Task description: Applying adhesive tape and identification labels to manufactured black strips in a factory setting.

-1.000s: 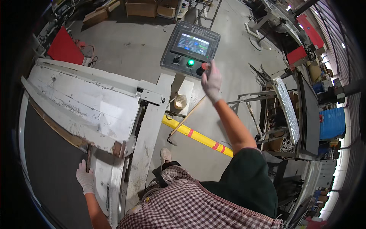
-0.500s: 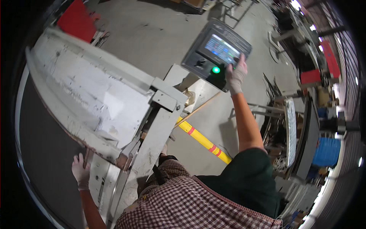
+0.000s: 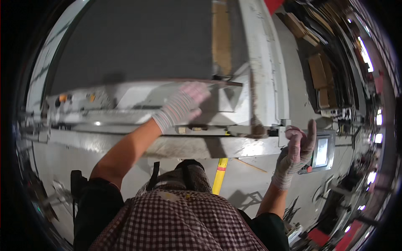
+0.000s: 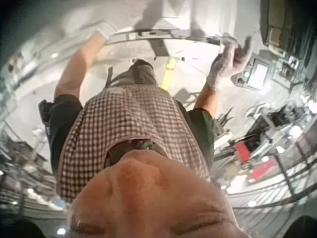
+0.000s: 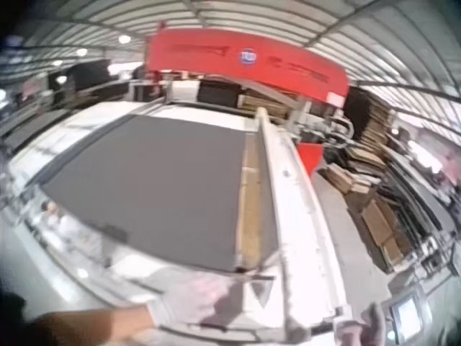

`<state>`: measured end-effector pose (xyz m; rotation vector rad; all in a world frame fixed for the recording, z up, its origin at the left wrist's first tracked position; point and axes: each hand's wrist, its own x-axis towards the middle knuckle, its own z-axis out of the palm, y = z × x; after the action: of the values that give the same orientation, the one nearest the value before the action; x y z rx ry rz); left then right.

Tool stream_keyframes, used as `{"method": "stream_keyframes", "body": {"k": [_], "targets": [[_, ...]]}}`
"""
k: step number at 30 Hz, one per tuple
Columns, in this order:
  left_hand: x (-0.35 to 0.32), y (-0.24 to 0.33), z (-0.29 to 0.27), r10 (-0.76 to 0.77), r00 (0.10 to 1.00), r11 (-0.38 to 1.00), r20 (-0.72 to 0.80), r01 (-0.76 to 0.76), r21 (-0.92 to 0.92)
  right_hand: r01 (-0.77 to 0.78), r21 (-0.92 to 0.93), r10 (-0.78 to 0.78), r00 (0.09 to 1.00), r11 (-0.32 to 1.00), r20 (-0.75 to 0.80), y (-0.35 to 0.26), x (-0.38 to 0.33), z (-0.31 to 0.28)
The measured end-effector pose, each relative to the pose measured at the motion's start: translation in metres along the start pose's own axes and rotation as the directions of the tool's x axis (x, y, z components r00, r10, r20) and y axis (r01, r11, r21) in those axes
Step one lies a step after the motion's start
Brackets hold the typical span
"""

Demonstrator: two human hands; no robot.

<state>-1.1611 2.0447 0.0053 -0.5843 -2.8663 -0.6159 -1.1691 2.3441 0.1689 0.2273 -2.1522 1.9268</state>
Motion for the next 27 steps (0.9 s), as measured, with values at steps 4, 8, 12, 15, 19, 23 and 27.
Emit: {"method": "stream_keyframes", "body": {"k": [4, 8, 12, 15, 19, 23, 27], "targets": [[-0.177, 0.053, 0.006, 0.020, 0.997, 0.949, 0.073, 0.004, -0.314, -0.245, 0.247, -0.026, 0.658, 0.937, 0.753, -0.077, -0.067, 0.144], [-0.396, 0.056, -0.022, -0.361, 0.724, 0.673, 0.588, 0.639, -0.373, -0.501, 0.427, -0.440, 0.099, 0.753, 0.892, -0.147, -0.165, 0.266], [-0.621, 0.047, -0.063, -0.681, 0.612, 0.605, 0.402, 0.780, -0.162, -0.683, 0.377, -0.587, -0.095, 0.626, 0.804, -0.189, -0.257, 0.354], [-0.760, 0.075, -0.120, -0.897, 0.325, 0.286, 0.299, 0.944, -0.167, -0.761, 0.298, -0.642, -0.196, 0.576, 0.741, -0.221, -0.331, 0.417], [-0.905, 0.147, -0.121, -0.955, -0.255, -0.291, 0.155, 0.682, -0.671, -0.795, 0.180, -0.652, -0.318, 0.579, 0.689, -0.237, -0.412, 0.480], [-0.958, 0.205, -0.063, -0.844, -0.446, -0.532, 0.298, 0.629, -0.567, -0.787, 0.100, -0.623, -0.396, 0.608, 0.674, -0.217, -0.485, 0.507], [-1.007, 0.216, -0.019, -0.810, -0.245, -0.551, 0.532, 0.630, -0.548, -0.781, 0.082, -0.615, -0.418, 0.619, 0.668, -0.203, -0.551, 0.527]]}}
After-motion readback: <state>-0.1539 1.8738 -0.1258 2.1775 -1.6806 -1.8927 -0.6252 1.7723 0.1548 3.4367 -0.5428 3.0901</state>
